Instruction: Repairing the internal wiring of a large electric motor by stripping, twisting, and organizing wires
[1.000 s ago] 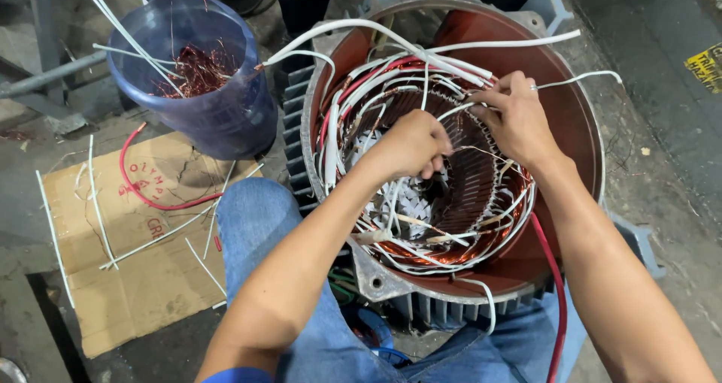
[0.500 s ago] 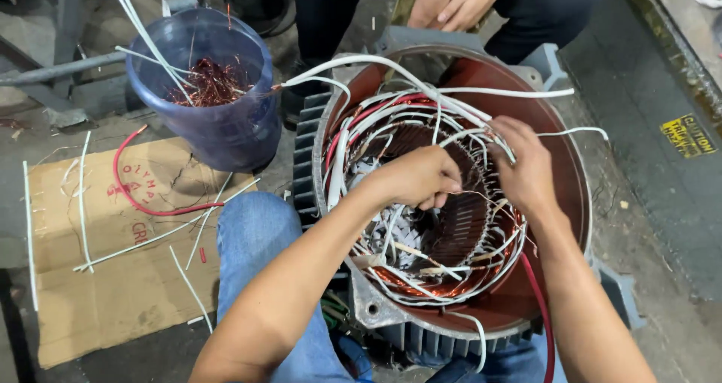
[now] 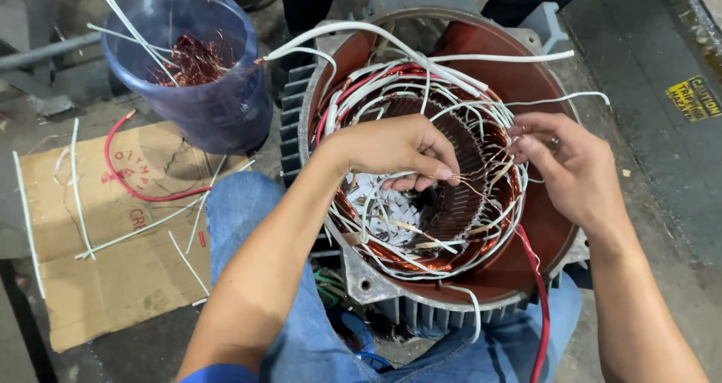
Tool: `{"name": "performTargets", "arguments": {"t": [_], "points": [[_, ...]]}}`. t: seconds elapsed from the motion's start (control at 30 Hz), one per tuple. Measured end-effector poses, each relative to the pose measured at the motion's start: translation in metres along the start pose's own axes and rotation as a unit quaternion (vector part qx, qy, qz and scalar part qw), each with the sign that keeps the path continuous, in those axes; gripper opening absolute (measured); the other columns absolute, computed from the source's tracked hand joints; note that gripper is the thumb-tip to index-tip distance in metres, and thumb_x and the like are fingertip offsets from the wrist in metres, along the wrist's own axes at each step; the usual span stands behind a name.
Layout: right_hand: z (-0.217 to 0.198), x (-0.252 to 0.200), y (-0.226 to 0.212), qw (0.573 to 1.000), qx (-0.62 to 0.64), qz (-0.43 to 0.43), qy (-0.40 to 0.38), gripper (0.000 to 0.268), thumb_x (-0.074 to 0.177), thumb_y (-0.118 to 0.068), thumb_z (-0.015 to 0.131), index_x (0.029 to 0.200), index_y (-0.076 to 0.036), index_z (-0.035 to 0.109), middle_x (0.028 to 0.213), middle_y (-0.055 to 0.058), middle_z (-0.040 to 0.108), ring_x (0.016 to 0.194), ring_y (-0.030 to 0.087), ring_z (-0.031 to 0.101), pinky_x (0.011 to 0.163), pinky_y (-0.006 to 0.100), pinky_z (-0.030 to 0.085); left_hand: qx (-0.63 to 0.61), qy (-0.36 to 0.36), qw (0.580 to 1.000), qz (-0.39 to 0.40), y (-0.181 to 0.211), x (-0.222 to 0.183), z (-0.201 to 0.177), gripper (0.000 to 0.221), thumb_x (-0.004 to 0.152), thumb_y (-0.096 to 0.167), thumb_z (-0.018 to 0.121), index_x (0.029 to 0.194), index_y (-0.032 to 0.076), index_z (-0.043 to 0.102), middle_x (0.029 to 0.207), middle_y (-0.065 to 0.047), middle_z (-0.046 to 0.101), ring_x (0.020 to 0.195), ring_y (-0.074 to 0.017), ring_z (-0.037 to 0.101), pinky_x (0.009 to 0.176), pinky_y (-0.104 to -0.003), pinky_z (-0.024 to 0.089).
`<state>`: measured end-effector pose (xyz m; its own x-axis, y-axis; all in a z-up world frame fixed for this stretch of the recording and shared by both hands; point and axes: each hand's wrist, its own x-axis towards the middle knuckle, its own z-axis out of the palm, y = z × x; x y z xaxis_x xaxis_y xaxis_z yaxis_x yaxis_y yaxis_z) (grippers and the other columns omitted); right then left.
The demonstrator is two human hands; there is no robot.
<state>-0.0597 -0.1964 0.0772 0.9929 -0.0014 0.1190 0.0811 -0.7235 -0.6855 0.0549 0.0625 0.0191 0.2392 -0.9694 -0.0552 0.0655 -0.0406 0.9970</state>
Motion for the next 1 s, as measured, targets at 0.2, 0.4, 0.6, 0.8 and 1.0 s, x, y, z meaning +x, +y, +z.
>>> {"name": "performTargets", "arguments": {"t": [0.2, 0.4, 0.6, 0.8, 1.0], "points": [[-0.005, -0.014, -0.005, 0.956, -0.176, -0.229, 0.053, 0.016, 0.110, 0.000, 0.079, 0.124, 0.007, 0.076, 0.114, 0.018, 0.078, 0.099, 0.027, 0.075, 0.089, 0.036, 0.058, -0.020, -0.031, 0.999, 0.003, 0.005, -0.004, -0.002, 0.021, 0.105, 0.012, 0.068, 0.118, -0.003, 0.077, 0.075, -0.012, 0.071, 0.044, -0.0117, 0.057, 0.038, -0.021, 0.044], [-0.012, -0.013, -0.028, 0.933, -0.204, -0.286, 0.082, 0.009, 0.112, 0.005, 0.080, 0.120, 0.009, 0.080, 0.117, 0.023, 0.080, 0.101, 0.031, 0.077, 0.091, 0.038, 0.062, 0.003, 0.001, 1.000, 0.025, 0.050, 0.042, 0.020, 0.040, 0.101, 0.030, 0.061, 0.127, 0.001, 0.062, 0.107, -0.018, 0.077, 0.072, -0.0250, 0.085, 0.058, -0.027, 0.073], [-0.008, -0.006, -0.054, 0.971, -0.120, -0.194, 0.076, 0.001, 0.112, 0.010, 0.079, 0.113, 0.010, 0.079, 0.117, 0.024, 0.079, 0.103, 0.029, 0.075, 0.087, 0.034, 0.056, -0.124, 0.165, 0.976, 0.065, 0.031, 0.046, 0.046, 0.010, 0.107, 0.002, 0.062, 0.116, -0.001, 0.065, 0.085, -0.010, 0.068, 0.058, -0.0156, 0.066, 0.043, -0.024, 0.055], [0.001, -0.015, -0.045, 0.953, -0.195, -0.228, 0.041, 0.009, 0.116, 0.005, 0.068, 0.110, 0.012, 0.069, 0.113, 0.024, 0.075, 0.103, 0.036, 0.072, 0.093, 0.044, 0.055, 0.043, 0.271, 0.954, 0.119, 0.030, 0.018, 0.059, 0.009, 0.107, 0.004, 0.055, 0.108, 0.005, 0.064, 0.089, -0.009, 0.069, 0.051, -0.0183, 0.073, 0.047, -0.029, 0.059], [-0.015, -0.027, -0.027, 0.979, 0.183, 0.047, -0.079, 0.020, 0.112, -0.003, 0.058, 0.097, 0.002, 0.069, 0.094, 0.013, 0.072, 0.091, 0.022, 0.068, 0.091, 0.033, 0.054, 0.357, 0.267, 0.876, 0.185, 0.022, 0.019, 0.064, 0.027, 0.105, -0.001, 0.054, 0.127, 0.000, 0.069, 0.110, -0.015, 0.074, 0.096, -0.0323, 0.076, 0.081, -0.043, 0.060]]}}
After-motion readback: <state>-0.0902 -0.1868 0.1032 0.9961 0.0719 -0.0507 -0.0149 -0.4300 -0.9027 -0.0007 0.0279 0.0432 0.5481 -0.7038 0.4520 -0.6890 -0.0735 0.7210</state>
